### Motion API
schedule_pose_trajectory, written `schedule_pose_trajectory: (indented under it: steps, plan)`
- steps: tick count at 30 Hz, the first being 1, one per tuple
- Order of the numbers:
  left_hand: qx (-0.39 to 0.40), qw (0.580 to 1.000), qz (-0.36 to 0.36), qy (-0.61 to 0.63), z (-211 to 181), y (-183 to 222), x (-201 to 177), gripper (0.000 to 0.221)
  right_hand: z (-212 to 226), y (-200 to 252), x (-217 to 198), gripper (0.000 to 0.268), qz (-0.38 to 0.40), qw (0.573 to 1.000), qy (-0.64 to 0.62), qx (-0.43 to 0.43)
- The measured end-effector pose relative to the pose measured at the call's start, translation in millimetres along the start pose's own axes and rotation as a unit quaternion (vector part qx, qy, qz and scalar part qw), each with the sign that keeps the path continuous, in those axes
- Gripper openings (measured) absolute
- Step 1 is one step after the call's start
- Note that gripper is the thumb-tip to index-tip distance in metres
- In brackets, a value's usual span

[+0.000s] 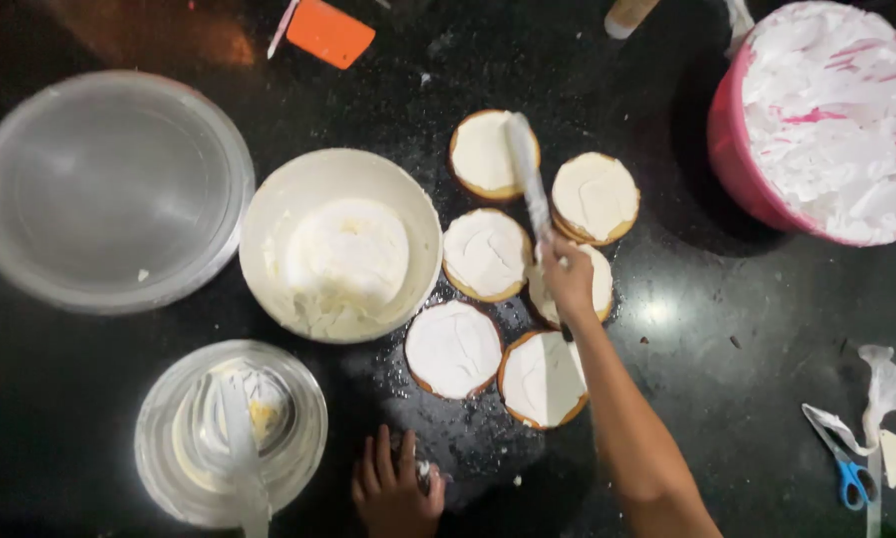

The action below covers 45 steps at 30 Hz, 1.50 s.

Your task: The person scoops white frosting from a bucket with a spatula and spreads it over round cake layers on a dark counter. They then sprinkle a crumbly topping from a container over the frosted layers and stack plain cake layers on top to assemble filled cakes.

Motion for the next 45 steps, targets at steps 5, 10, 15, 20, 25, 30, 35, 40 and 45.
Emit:
schedule_pose_trajectory:
  steps: [5,10,15,20,25,30,35,40,45]
  plan:
    - [-0.010,0.999,0.046,0.005,-0.2,-12.5,1.3,0.063,-18.8,-33.5,15.2,0.024,0.005,0.979,0.107,-0.172]
    - [-0.022,0.997,0.075,0.000,-0.5,-11.6,-11.9,0.063,33.1,22.5,-1.9,0.030,-0.087,0.867,0.307,-0.382]
    - [0.032,1.000,0.002,0.000,-16.8,-23.2,-40.2,0.056,40.2,84.1,49.4,0.014,0.073,0.959,-0.062,-0.266]
    - [0.038,0.999,0.038,-0.008,-18.6,-22.3,-29.8,0.060,135.2,168.7,80.8,0.041,0.142,0.929,0.016,-0.342]
    - [0.005,0.992,0.120,-0.039,-9.9,-4.2,-10.4,0.062,85.0,216.9,29.5,0.039,0.153,0.942,0.107,-0.279]
    - [0.001,0.997,0.071,-0.010,-7.5,-4.3,-12.5,0.059,49.5,276.1,-18.8,0.042,0.173,0.943,0.117,-0.259]
    - [0.005,0.998,0.066,-0.007,-5.4,5.1,-15.0,0.060,55.4,251.7,59.9,0.034,0.297,0.945,-0.134,-0.032]
    - [-0.001,0.999,0.047,0.018,0.8,11.0,-17.8,0.063,44.4,202.3,128.7,0.024,0.331,0.923,-0.197,0.013]
    - [0.038,0.996,0.009,0.077,6.2,4.4,-40.0,0.067,-97.3,247.4,32.8,0.028,0.190,0.981,-0.018,0.025]
Point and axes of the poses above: each hand's wrist, its own y-axis away from the middle knuckle, its own x-axis out of the palm, z = x × y, the point moved 8 cm from there along -y, towards the middle knuckle, and after that the axes turned 4 degrees about -y, right-handed, at the moved point
